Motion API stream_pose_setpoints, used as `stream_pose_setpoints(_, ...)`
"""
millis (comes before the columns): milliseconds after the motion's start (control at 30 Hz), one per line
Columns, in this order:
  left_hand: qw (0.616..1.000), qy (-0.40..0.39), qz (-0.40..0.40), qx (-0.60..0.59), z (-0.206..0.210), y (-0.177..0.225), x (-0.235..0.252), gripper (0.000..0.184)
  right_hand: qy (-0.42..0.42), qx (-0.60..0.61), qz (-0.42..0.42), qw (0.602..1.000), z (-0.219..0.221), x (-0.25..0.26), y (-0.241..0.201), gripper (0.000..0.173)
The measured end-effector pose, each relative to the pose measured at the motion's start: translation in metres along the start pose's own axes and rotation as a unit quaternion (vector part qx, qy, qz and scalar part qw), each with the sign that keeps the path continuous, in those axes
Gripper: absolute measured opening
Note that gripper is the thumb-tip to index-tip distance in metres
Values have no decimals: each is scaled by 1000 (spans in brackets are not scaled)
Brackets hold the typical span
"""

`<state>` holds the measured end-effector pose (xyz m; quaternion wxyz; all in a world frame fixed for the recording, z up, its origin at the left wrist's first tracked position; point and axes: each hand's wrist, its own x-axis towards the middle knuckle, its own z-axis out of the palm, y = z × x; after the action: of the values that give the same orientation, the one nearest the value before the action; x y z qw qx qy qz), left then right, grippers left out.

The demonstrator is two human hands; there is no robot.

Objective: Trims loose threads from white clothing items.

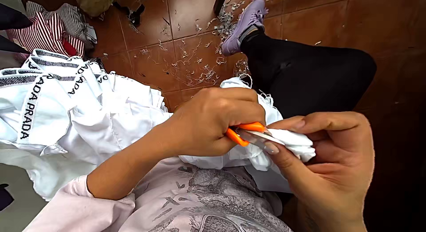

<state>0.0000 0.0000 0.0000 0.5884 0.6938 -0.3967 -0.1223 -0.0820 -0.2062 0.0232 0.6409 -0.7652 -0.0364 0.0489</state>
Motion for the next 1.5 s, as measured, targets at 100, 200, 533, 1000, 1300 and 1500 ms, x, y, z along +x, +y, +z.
stream_pose_setpoints(100,995,-26,17,93,-8,-5,0,16,-33,-30,5,999,-1,-1,2,37)
stream_pose_setpoints(200,996,-36,13,80,-13,-7,0,16,-65,-44,-14,997,-3,1,4,23)
stream_pose_setpoints(533,993,104,-62,13,-1,-6,-1,12,-99,-68,-30,992,-1,6,2,22)
stream_pose_setpoints(1000,966,-3,-75,248,-8,14,-31,37,-59,-63,-34,996,4,10,-2,32)
stream_pose_setpoints(1300,989,19,-62,131,-9,-1,-34,29,-71,-68,-30,995,8,12,-1,36)
stream_pose_setpoints(1500,986,114,-89,-81,3,-10,-32,32,-88,-57,-9,994,11,13,2,59)
